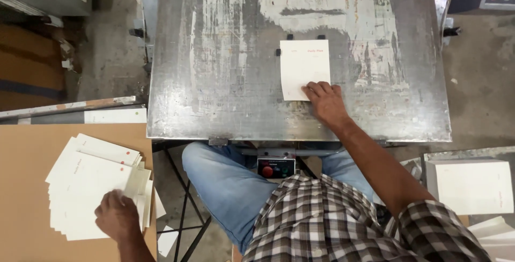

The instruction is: Operating a manual printing press by placing paper sheets on the platen and activating the machine cycle.

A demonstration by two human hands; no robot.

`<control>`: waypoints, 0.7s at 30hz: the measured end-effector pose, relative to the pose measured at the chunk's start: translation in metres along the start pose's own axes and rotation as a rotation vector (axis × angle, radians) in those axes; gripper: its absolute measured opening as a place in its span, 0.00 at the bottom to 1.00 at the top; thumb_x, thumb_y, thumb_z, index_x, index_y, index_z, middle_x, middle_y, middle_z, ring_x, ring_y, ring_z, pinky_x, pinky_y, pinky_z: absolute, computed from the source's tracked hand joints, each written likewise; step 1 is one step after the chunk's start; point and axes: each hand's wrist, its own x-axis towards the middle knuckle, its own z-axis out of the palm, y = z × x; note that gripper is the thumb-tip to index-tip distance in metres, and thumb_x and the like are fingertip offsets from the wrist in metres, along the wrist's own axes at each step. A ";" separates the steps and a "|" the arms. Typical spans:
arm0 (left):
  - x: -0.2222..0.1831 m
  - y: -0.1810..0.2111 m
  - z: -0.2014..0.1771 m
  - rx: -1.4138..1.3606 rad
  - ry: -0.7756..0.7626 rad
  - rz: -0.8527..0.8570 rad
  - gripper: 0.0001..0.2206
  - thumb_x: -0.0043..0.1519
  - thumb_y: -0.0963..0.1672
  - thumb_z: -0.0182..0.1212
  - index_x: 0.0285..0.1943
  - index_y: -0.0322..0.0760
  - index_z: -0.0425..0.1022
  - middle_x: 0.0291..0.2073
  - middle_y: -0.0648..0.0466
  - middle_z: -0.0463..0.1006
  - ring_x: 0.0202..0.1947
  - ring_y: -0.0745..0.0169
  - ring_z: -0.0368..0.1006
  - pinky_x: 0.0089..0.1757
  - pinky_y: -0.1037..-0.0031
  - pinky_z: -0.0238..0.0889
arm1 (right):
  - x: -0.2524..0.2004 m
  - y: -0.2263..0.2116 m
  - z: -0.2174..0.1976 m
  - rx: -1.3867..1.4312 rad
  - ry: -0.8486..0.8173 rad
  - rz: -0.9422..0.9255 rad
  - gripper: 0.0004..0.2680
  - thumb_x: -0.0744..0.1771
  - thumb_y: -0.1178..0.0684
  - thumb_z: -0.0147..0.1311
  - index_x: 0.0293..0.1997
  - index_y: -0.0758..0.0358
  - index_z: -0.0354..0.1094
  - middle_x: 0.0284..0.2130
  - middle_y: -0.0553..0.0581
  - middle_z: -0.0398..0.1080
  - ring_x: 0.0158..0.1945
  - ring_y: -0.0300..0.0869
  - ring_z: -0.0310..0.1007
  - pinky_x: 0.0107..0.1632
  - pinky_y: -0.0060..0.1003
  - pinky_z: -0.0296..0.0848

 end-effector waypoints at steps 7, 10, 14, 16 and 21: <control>-0.037 0.037 0.006 0.043 0.025 0.041 0.18 0.59 0.47 0.62 0.57 0.37 0.79 0.58 0.46 0.79 0.51 0.46 0.77 0.41 0.62 0.70 | 0.002 -0.007 -0.005 0.041 -0.040 0.021 0.21 0.64 0.60 0.50 0.67 0.59 0.65 0.64 0.55 0.63 0.64 0.50 0.60 0.61 0.57 0.59; -0.067 0.059 0.005 -0.243 0.049 0.060 0.14 0.65 0.44 0.58 0.57 0.34 0.76 0.58 0.42 0.77 0.50 0.42 0.76 0.46 0.59 0.71 | 0.005 -0.011 -0.011 -0.005 -0.070 0.029 0.22 0.64 0.56 0.51 0.68 0.55 0.64 0.66 0.53 0.62 0.66 0.48 0.59 0.62 0.61 0.57; -0.111 0.091 -0.006 -0.411 -0.022 0.073 0.16 0.58 0.42 0.59 0.55 0.33 0.75 0.55 0.41 0.78 0.47 0.37 0.75 0.45 0.54 0.70 | 0.011 -0.017 -0.035 0.124 -0.176 0.075 0.27 0.64 0.34 0.52 0.68 0.58 0.60 0.64 0.57 0.60 0.67 0.51 0.56 0.60 0.73 0.50; -0.132 0.100 0.003 -0.500 -0.013 0.109 0.16 0.57 0.41 0.59 0.54 0.34 0.75 0.54 0.43 0.78 0.47 0.35 0.75 0.46 0.52 0.70 | 0.017 -0.013 -0.031 0.147 -0.158 0.078 0.30 0.64 0.29 0.50 0.69 0.58 0.59 0.64 0.58 0.61 0.68 0.51 0.55 0.61 0.74 0.49; -0.186 0.096 0.062 -0.650 -0.085 0.235 0.19 0.50 0.42 0.60 0.52 0.30 0.74 0.51 0.36 0.76 0.45 0.31 0.75 0.44 0.50 0.70 | 0.031 -0.015 -0.026 0.161 -0.155 0.164 0.30 0.68 0.26 0.39 0.72 0.57 0.56 0.62 0.61 0.66 0.68 0.53 0.57 0.60 0.79 0.47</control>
